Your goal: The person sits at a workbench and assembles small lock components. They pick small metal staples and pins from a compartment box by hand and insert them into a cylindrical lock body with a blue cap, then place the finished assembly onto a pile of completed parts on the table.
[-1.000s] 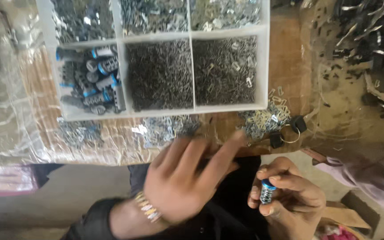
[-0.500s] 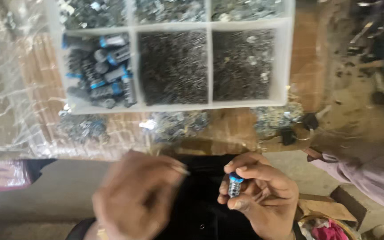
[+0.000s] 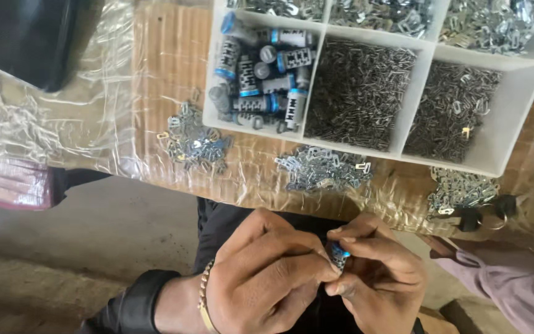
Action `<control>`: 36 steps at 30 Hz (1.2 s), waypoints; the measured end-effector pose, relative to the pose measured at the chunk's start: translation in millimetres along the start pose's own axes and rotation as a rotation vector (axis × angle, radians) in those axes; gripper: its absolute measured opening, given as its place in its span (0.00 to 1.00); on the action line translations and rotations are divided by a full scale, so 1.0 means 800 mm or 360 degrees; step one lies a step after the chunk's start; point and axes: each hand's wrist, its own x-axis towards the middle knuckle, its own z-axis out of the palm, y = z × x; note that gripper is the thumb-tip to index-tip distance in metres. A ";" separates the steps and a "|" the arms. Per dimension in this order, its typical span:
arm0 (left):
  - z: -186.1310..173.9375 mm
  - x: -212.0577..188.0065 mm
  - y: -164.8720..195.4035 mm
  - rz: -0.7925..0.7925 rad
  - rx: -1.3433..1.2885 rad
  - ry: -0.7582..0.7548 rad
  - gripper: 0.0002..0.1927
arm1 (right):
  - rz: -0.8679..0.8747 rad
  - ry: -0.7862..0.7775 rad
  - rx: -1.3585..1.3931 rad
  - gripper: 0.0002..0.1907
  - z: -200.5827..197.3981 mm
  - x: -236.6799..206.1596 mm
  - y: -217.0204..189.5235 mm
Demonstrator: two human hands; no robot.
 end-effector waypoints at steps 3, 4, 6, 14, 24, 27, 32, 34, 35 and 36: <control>-0.002 0.002 -0.003 0.0094 0.0027 0.0049 0.15 | 0.0017 -0.0024 -0.0014 0.19 -0.001 0.008 -0.001; -0.004 0.004 -0.004 0.0111 0.0039 0.0031 0.15 | 0.0055 -0.0005 0.0002 0.19 -0.001 0.009 -0.001; -0.011 0.009 -0.006 0.0172 0.0082 0.0008 0.15 | 0.0034 -0.0083 -0.0107 0.18 -0.001 0.010 -0.002; -0.051 -0.007 -0.015 0.0122 0.0001 -0.0006 0.13 | 0.0219 -0.0269 -0.0339 0.19 0.021 0.026 0.000; -0.057 -0.020 -0.034 -0.0108 0.1084 0.0265 0.30 | 0.0275 -0.0451 0.0129 0.26 -0.004 0.031 0.017; -0.056 -0.027 -0.039 -0.0103 0.0913 0.0285 0.26 | 0.0257 -0.0523 0.0100 0.26 -0.011 0.032 0.008; -0.050 -0.038 -0.041 -0.0040 0.1084 0.0248 0.24 | 0.0209 -0.0459 0.0093 0.25 -0.013 0.035 0.004; -0.050 -0.030 -0.047 0.0076 0.1170 0.0281 0.17 | 0.0119 -0.0537 0.0003 0.25 -0.017 0.036 0.004; -0.053 -0.024 -0.051 0.0138 0.1193 0.0267 0.14 | 0.0148 -0.0567 0.0018 0.25 -0.020 0.036 0.003; -0.056 -0.018 -0.055 0.0298 0.1158 0.0202 0.13 | 0.0188 -0.0579 0.0029 0.25 -0.023 0.036 0.001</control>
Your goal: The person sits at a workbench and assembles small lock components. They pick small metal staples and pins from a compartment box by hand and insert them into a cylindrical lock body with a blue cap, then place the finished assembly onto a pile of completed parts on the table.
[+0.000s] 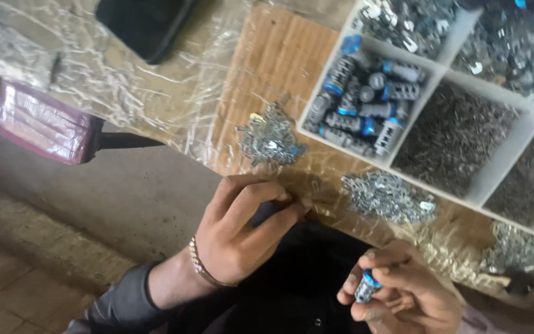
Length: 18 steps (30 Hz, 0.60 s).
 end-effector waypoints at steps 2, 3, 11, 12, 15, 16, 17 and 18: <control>0.003 0.009 -0.018 0.0317 -0.0099 0.0028 0.12 | 0.0029 0.0054 0.0029 0.25 -0.005 -0.005 -0.001; 0.008 0.011 -0.023 0.0375 -0.0099 0.0084 0.12 | 0.0013 0.0093 0.0056 0.25 -0.007 -0.006 -0.001; 0.021 -0.020 -0.023 0.0221 0.0067 0.0115 0.11 | 0.0017 0.0058 0.0115 0.26 -0.019 -0.016 0.002; 0.020 -0.021 -0.024 0.0288 0.0031 0.0094 0.11 | 0.0025 0.0075 0.0122 0.25 -0.019 -0.016 0.003; 0.017 -0.014 -0.031 0.0428 -0.0017 0.0080 0.10 | 0.0032 0.0079 0.0149 0.24 -0.020 -0.018 0.002; 0.015 -0.011 -0.032 0.0450 0.0012 0.0109 0.11 | 0.0017 0.0071 0.0162 0.23 -0.021 -0.019 0.001; 0.013 -0.009 -0.031 0.0469 0.0038 0.0138 0.12 | 0.0008 0.0055 0.0134 0.24 -0.023 -0.019 0.000; 0.011 -0.007 -0.028 0.0396 0.0031 0.0120 0.12 | 0.0004 0.0048 0.0104 0.25 -0.025 -0.021 -0.002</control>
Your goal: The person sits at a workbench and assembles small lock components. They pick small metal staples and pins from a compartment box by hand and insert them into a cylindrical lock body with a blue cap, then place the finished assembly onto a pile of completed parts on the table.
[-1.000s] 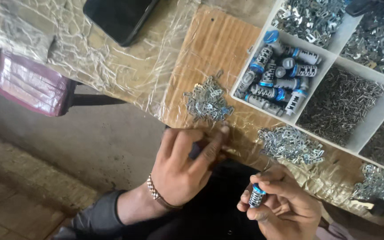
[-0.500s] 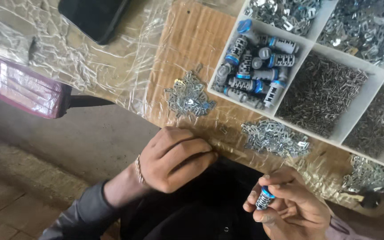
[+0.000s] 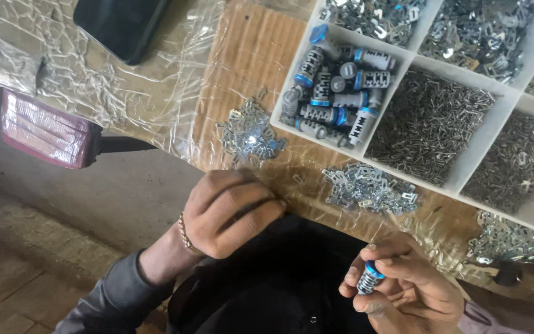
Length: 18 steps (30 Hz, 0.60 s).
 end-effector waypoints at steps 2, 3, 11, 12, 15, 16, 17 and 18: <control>-0.005 0.005 0.008 -0.0149 -0.0010 -0.0040 0.12 | -0.0006 0.0008 -0.0020 0.26 -0.004 -0.001 -0.003; -0.007 0.007 0.011 -0.0183 0.0013 -0.0048 0.12 | -0.0017 0.0015 -0.0010 0.26 -0.005 0.000 -0.003; -0.021 0.027 0.026 -0.0518 -0.0162 -0.0004 0.10 | -0.0059 0.0016 -0.0080 0.28 0.011 0.019 -0.011; -0.024 0.027 0.031 -0.0659 -0.0201 -0.0022 0.10 | -0.0025 0.0060 -0.0006 0.28 0.017 0.019 -0.012; -0.023 0.023 0.053 -0.0963 -0.0662 -0.0057 0.11 | -0.0030 0.0222 0.0051 0.28 0.036 0.013 -0.011; -0.019 0.023 0.058 -0.0968 -0.1023 -0.0049 0.11 | -0.0061 0.0292 0.0039 0.27 0.041 0.011 -0.009; -0.014 0.024 0.059 -0.0974 -0.1374 -0.0040 0.11 | -0.0046 0.0370 -0.0006 0.26 0.046 0.009 -0.007; -0.009 0.027 0.061 -0.0872 -0.1325 -0.0077 0.11 | -0.0020 0.0427 -0.0047 0.25 0.049 0.007 -0.007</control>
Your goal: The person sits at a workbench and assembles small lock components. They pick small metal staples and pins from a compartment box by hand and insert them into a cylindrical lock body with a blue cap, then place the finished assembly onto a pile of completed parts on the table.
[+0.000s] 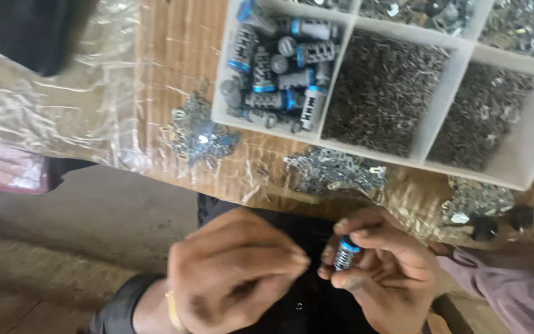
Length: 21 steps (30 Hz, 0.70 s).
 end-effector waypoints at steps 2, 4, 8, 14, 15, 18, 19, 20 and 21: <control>0.006 0.015 -0.001 0.0178 0.0160 -0.0087 0.11 | -0.0008 0.0030 -0.0021 0.23 0.004 -0.003 0.000; 0.008 0.035 0.006 0.0188 0.0789 0.0108 0.11 | -0.0061 0.0019 0.0032 0.22 0.007 -0.003 -0.002; 0.014 0.064 0.037 -0.0208 0.0205 0.0029 0.11 | -0.0056 0.0137 0.0017 0.21 0.009 -0.004 -0.006; 0.041 0.060 0.030 0.0231 0.0079 -0.0261 0.10 | -0.0095 0.0115 -0.0164 0.18 -0.013 -0.013 -0.001; 0.040 0.055 0.026 0.0278 0.0170 -0.0313 0.12 | -0.0075 0.0122 -0.0141 0.18 -0.016 -0.015 0.000; 0.023 0.036 0.023 0.0358 0.0363 -0.0400 0.15 | -0.0026 0.0128 -0.0141 0.18 -0.019 -0.019 0.007; 0.014 0.030 0.022 0.0346 0.0364 -0.0400 0.15 | -0.0009 0.0109 -0.0149 0.17 -0.017 -0.018 0.010; 0.006 0.025 0.022 0.0332 0.0368 -0.0399 0.16 | 0.0012 0.0035 -0.0069 0.17 -0.015 -0.017 0.013; -0.002 0.021 0.021 0.0053 0.0128 -0.0446 0.14 | 0.0031 -0.0041 0.0016 0.16 -0.012 -0.015 0.016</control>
